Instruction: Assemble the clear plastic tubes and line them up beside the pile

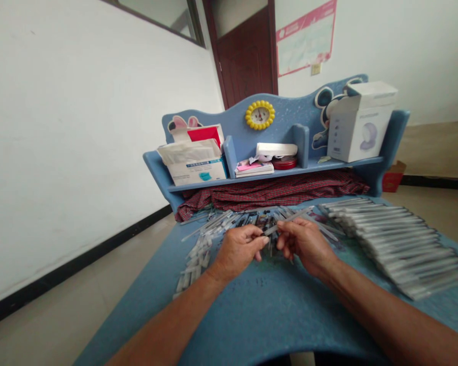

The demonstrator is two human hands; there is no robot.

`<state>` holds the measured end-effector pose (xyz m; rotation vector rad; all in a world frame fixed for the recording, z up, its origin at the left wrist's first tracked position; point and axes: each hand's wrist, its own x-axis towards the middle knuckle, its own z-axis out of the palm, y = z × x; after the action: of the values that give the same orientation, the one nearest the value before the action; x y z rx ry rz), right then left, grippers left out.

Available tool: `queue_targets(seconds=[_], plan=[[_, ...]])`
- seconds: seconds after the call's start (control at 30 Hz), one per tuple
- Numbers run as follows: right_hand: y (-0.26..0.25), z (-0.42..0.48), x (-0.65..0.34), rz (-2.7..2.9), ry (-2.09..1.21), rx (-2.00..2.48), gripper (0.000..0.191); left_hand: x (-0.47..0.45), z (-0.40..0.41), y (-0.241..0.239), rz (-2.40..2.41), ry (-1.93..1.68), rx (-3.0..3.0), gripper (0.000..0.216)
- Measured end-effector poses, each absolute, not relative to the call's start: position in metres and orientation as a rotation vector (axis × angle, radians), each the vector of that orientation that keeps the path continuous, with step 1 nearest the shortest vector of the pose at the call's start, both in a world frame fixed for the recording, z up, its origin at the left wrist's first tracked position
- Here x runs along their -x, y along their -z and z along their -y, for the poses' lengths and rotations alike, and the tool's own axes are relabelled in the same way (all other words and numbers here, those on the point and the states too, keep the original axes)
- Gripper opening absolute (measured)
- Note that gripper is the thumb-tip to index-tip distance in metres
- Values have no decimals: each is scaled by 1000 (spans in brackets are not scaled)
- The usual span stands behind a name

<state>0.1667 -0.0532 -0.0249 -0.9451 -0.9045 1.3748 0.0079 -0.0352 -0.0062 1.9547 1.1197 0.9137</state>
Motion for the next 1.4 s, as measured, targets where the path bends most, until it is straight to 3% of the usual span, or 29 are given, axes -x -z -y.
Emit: queue_targets(seconds=[0.17,0.47,0.63,0.93,1.07,1.4], plan=[[25,52,-167,878,-1410,907,24,-12,36,5,-1106,-974,-1868,13],[23,53,-167,877,-1410,887,24,-8,35,-3,-1009,-773,-1670,31],[23,53,-166,894,-1414,907,24,-8,33,0,-989,-838,-1618,19],[22,54,-166,892,-1403,908,25,-5,32,-4,-977,-726,-1557,31],[23,54,-165,902,-1408,910,24,-5,31,-4,-962,-789,-1532,22],[22,53,-165,905,-1406,935,24,-3,31,-4,-959,-694,-1511,30]])
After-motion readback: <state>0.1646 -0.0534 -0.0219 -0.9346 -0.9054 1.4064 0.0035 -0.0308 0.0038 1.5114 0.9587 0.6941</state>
